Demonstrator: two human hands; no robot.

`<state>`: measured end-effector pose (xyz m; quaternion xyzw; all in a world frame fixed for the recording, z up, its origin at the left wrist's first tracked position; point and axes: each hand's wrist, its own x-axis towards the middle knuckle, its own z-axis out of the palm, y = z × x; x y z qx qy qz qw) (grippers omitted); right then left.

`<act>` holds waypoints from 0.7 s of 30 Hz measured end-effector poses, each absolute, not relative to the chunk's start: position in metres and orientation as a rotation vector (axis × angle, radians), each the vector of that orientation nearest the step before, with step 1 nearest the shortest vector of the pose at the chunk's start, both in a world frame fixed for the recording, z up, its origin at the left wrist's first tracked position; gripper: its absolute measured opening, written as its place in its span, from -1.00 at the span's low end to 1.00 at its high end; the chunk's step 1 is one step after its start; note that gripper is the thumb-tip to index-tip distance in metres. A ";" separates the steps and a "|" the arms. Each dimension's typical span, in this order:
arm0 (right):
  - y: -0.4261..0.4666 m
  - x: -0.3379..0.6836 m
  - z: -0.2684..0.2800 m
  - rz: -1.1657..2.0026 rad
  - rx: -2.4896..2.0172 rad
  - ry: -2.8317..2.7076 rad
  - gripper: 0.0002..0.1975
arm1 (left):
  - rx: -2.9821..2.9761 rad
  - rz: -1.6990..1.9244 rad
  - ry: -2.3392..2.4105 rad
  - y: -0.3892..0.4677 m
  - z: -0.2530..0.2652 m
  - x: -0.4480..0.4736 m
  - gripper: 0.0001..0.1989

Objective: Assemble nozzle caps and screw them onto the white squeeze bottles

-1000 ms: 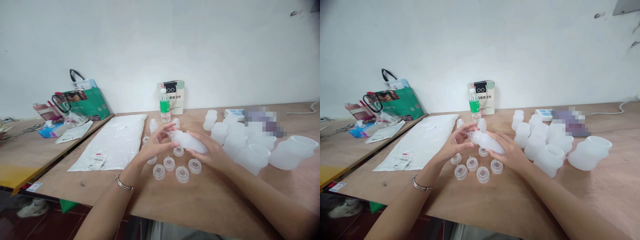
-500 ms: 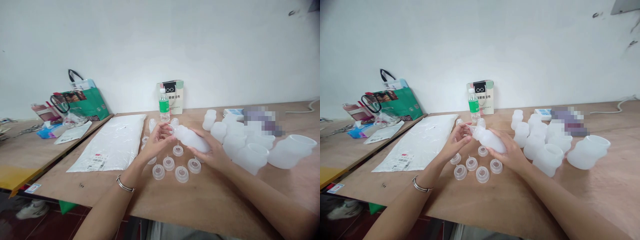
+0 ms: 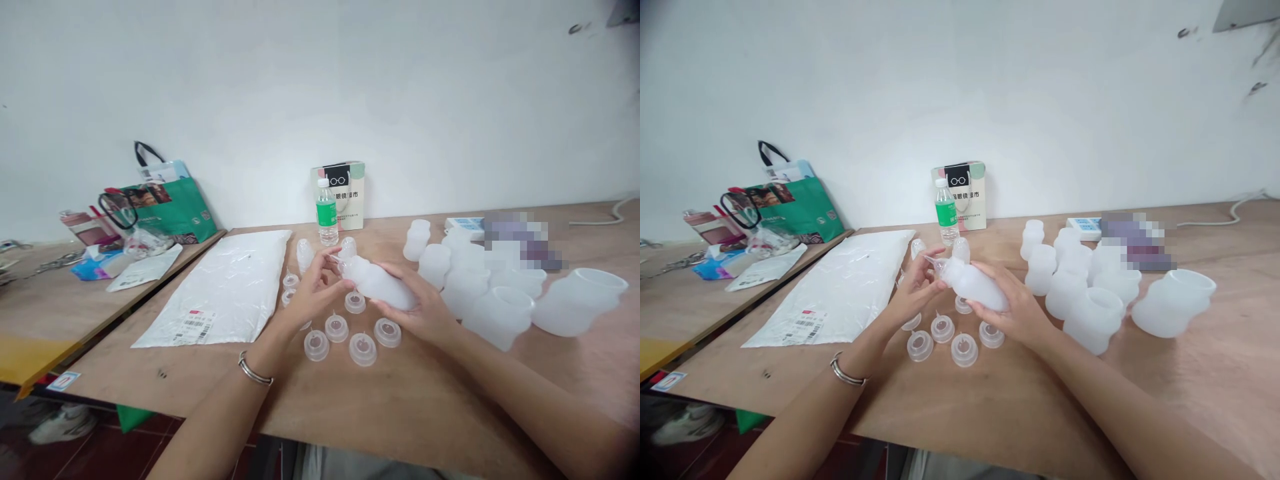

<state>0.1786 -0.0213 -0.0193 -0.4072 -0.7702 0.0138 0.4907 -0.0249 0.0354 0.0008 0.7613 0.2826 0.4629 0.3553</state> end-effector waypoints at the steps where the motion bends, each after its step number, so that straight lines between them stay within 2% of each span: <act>1: -0.022 0.178 -0.019 0.030 -0.979 -1.861 -0.49 | 1.954 1.207 0.786 0.037 0.000 -0.025 -0.47; 5: -0.022 0.178 -0.019 -0.006 -0.964 -1.844 -0.47 | 1.900 1.285 0.840 0.040 0.001 -0.028 -0.60; 11: -0.021 0.178 -0.019 0.069 -0.916 -1.900 -0.49 | 2.069 1.208 0.685 0.032 0.001 -0.026 -0.37; 15: -0.024 0.178 -0.019 0.006 -0.964 -1.806 -0.47 | 1.988 1.306 0.737 0.036 0.002 -0.028 -0.54; 19: -0.024 0.176 -0.020 0.018 -0.936 -1.879 -0.49 | 2.075 1.286 0.655 0.032 0.003 -0.028 -0.50; 21: -0.025 0.173 -0.019 0.041 -0.917 -1.909 -0.49 | 2.096 1.264 0.728 0.028 0.002 -0.026 -0.56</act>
